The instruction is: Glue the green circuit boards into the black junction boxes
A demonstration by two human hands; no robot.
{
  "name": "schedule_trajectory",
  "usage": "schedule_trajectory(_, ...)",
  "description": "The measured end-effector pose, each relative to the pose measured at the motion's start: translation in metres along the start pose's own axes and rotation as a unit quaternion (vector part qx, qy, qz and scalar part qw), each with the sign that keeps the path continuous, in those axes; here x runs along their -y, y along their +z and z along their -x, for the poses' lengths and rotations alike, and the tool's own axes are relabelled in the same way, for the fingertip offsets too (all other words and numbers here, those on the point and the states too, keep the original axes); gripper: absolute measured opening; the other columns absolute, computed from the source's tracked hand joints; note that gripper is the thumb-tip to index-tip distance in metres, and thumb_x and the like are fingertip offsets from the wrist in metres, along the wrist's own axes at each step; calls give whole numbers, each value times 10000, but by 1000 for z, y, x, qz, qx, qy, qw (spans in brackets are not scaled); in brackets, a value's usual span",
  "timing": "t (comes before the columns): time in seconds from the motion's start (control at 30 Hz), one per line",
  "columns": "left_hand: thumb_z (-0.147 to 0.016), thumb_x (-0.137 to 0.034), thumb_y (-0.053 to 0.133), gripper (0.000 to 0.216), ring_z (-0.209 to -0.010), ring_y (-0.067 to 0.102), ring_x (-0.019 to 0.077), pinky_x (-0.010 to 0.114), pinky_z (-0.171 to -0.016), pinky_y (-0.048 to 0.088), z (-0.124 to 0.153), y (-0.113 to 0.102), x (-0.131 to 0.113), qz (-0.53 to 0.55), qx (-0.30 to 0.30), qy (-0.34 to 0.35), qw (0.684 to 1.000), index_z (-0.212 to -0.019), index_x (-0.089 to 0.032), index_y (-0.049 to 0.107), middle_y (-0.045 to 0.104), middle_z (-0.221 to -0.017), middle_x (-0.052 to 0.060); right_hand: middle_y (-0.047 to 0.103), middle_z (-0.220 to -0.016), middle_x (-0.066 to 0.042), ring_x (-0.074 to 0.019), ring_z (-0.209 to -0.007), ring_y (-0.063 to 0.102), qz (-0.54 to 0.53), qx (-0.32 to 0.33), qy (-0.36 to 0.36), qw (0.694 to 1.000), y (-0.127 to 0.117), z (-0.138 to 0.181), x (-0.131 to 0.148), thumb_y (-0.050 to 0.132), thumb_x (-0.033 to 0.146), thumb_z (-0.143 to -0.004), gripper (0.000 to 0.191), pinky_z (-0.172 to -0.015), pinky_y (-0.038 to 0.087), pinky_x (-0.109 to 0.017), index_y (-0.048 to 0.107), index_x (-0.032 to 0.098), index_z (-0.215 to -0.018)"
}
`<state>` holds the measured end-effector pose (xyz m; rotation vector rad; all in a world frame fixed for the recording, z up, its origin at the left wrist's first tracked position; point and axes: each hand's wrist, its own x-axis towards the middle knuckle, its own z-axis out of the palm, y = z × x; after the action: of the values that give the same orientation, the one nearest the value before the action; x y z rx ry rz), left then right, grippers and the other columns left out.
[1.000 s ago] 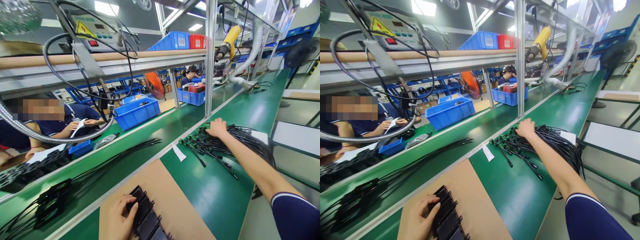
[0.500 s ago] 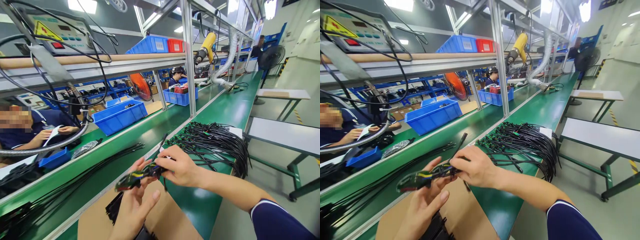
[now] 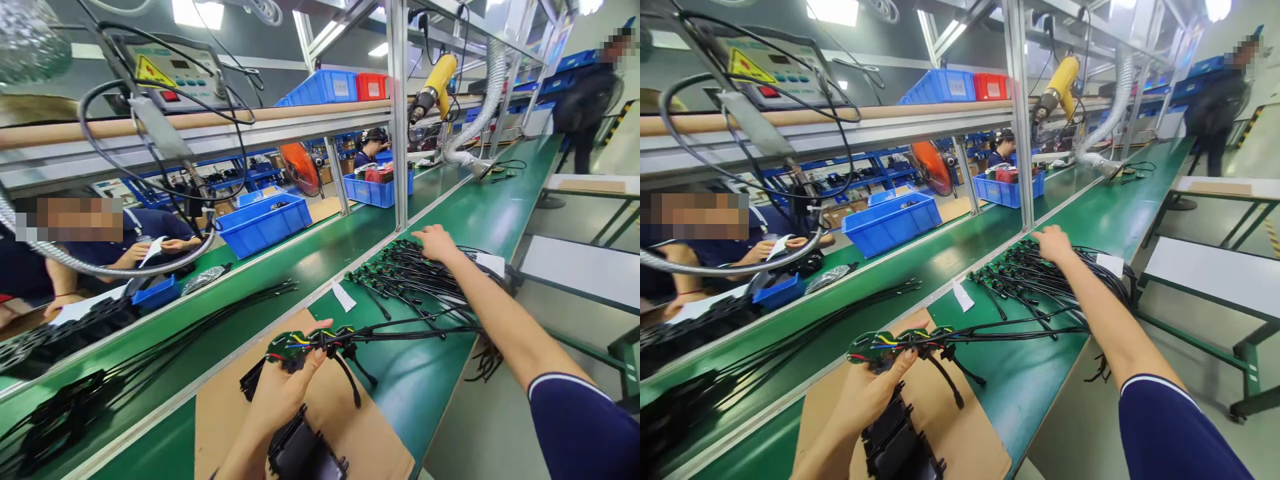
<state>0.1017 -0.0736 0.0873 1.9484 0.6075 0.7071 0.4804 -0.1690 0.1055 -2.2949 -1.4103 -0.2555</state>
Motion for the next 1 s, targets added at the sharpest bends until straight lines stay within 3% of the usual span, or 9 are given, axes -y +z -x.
schedule_trajectory(0.1, -777, -565, 666, 558, -872, 683, 261, 414, -866, 542, 1, 5, 7, 106, 2, -55, 993, -1167, -166, 658, 718, -992, 91, 620, -896, -155, -315, -964, 539, 35, 6, 47, 998, 3, -3, -39, 524, 131, -749, 259, -865, 426, -479, 745, 157, -882)
schedule_trajectory(0.17, -743, -575, 700, 632, -822, 698, 259, 431, -814, 568, -2, 10, 11, 204, 6, -94, 974, -1216, -162, 624, 714, -1020, 102, 605, -979, -167, -289, -972, 556, 39, -5, 35, 999, 12, -1, -39, 453, 97, -762, 319, -883, 437, -422, 742, 134, -891)
schedule_trajectory(0.33, -656, -560, 783, 764, -855, 705, 292, 470, -813, 575, 0, 15, 6, 329, 0, -139, 934, -1270, -152, 579, 724, -951, 105, 514, -1254, -116, -209, -1158, 505, 14, -45, -56, 997, 32, -8, 17, 374, 84, -824, 434, -992, 384, -269, 681, 150, -1123)
schedule_trajectory(0.53, -689, -529, 783, 724, -839, 712, 293, 441, -800, 581, 35, 2, -6, 348, -14, -154, 925, -1289, -183, 573, 733, -880, 89, 562, -1223, -149, -255, -1099, 557, 1, -7, -103, 995, 35, -17, 64, 372, 53, -830, 424, -926, 432, -346, 685, 137, -1103)
schedule_trajectory(0.7, -700, -562, 758, 762, -858, 704, 310, 430, -757, 591, 60, -8, -8, 329, -52, -173, 927, -1336, -205, 536, 728, -930, 101, 648, -1145, -65, -198, -1006, 610, -66, 104, -198, 972, 14, 71, 103, 471, 286, -909, 425, -845, 474, -267, 550, 231, -1323)
schedule_trajectory(0.77, -728, -566, 732, 765, -915, 690, 326, 461, -794, 579, 65, -13, -6, 320, -53, -184, 928, -1368, -217, 501, 715, -998, 108, 656, -1111, -86, -230, -930, 623, -180, 262, -269, 909, 2, 117, 122, 641, 494, -799, 785, -770, 495, -290, 351, 193, -1464)
schedule_trajectory(0.8, -758, -557, 708, 740, -950, 679, 329, 476, -825, 566, 67, -15, -5, 320, -51, -175, 930, -1383, -232, 481, 705, -1035, 107, 671, -1022, -79, -223, -840, 626, -211, 295, -261, 895, -5, 134, 132, 652, 537, -784, 837, -715, 492, -291, 327, 176, -1466)
schedule_trajectory(0.87, -763, -570, 692, 765, -1050, 636, 349, 516, -906, 513, 68, -19, -1, 334, -8, -104, 937, -1413, -260, 432, 667, -1140, 110, 657, -891, -55, -192, -738, 590, -260, 304, -210, 892, -16, 154, 148, 522, 525, -892, 577, -651, 460, -281, 449, 176, -1346)
schedule_trajectory(1.0, -541, -792, 698, 1116, -1149, 544, 412, 582, -957, 425, 60, -11, 6, 343, 216, 99, 909, -1422, -187, 379, 558, -1256, 176, 571, -756, -12, -139, -634, 480, -336, 249, -182, 890, -29, 139, 174, 298, 451, -1005, 378, -567, 380, -251, 571, 189, -996)
